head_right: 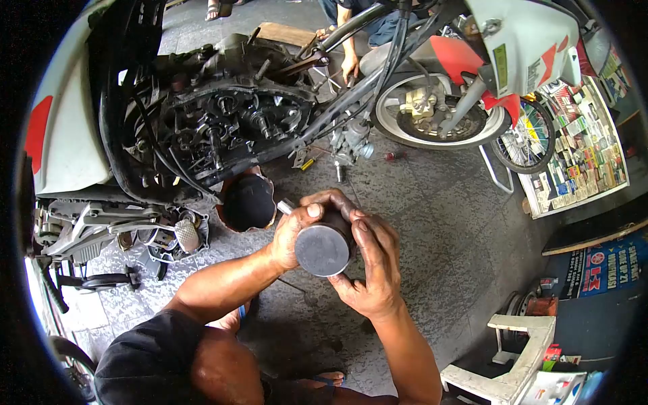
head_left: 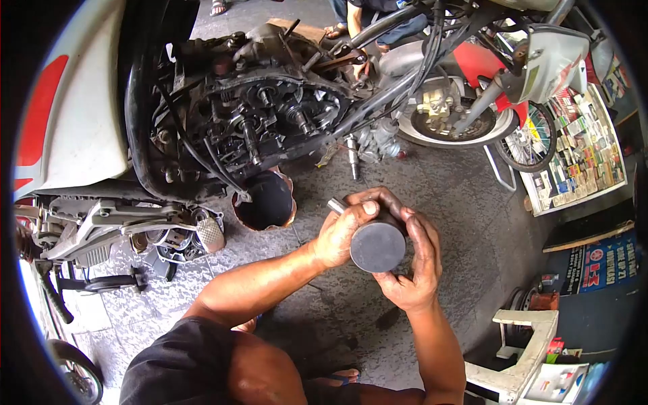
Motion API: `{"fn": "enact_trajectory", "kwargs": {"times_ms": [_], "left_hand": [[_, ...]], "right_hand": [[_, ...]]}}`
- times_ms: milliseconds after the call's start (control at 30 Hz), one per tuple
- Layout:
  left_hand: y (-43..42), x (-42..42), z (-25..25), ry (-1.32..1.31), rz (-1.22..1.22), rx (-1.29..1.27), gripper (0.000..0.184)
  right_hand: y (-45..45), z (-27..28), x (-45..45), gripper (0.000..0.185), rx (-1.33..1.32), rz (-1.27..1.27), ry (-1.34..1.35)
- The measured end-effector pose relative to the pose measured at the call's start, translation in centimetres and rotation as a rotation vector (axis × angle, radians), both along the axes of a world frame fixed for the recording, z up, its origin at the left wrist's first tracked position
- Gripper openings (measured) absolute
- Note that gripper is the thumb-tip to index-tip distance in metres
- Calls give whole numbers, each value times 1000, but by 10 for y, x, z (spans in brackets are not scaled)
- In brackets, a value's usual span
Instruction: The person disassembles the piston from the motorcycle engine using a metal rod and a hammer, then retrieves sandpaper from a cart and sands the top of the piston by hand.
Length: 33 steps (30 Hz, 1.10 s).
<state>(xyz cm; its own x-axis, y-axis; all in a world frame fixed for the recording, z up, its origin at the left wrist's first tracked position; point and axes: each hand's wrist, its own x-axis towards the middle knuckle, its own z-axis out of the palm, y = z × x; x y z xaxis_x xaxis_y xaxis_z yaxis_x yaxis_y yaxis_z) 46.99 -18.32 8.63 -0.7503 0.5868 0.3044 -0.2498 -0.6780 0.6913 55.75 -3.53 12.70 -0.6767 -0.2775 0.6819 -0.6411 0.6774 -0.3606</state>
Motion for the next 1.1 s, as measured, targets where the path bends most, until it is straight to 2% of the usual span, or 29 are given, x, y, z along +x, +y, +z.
{"fn": "enact_trajectory", "kwargs": {"times_ms": [33,67,333,400,933,1033,1100], "left_hand": [[1,-1,0,67,18,-19,61],[2,1,0,6,-11,7,62],[-1,-3,-7,5,13,-23,61],[-4,-4,-9,33,-19,45,46],[-1,-1,-14,-18,-82,61,44],[1,-2,-18,-65,-79,-26,49],[-4,-7,-20,-51,-195,-113,39]], "right_hand": [[-2,4,0,78,93,-50,48],[-3,5,-1,68,94,-63,63],[-10,1,-4,66,28,-53,-7],[-11,0,-5,66,20,-47,-26],[-6,-9,-1,69,-10,-52,-59],[-5,-7,3,72,3,-39,-63],[-3,-6,6,74,16,-23,-78]]}}
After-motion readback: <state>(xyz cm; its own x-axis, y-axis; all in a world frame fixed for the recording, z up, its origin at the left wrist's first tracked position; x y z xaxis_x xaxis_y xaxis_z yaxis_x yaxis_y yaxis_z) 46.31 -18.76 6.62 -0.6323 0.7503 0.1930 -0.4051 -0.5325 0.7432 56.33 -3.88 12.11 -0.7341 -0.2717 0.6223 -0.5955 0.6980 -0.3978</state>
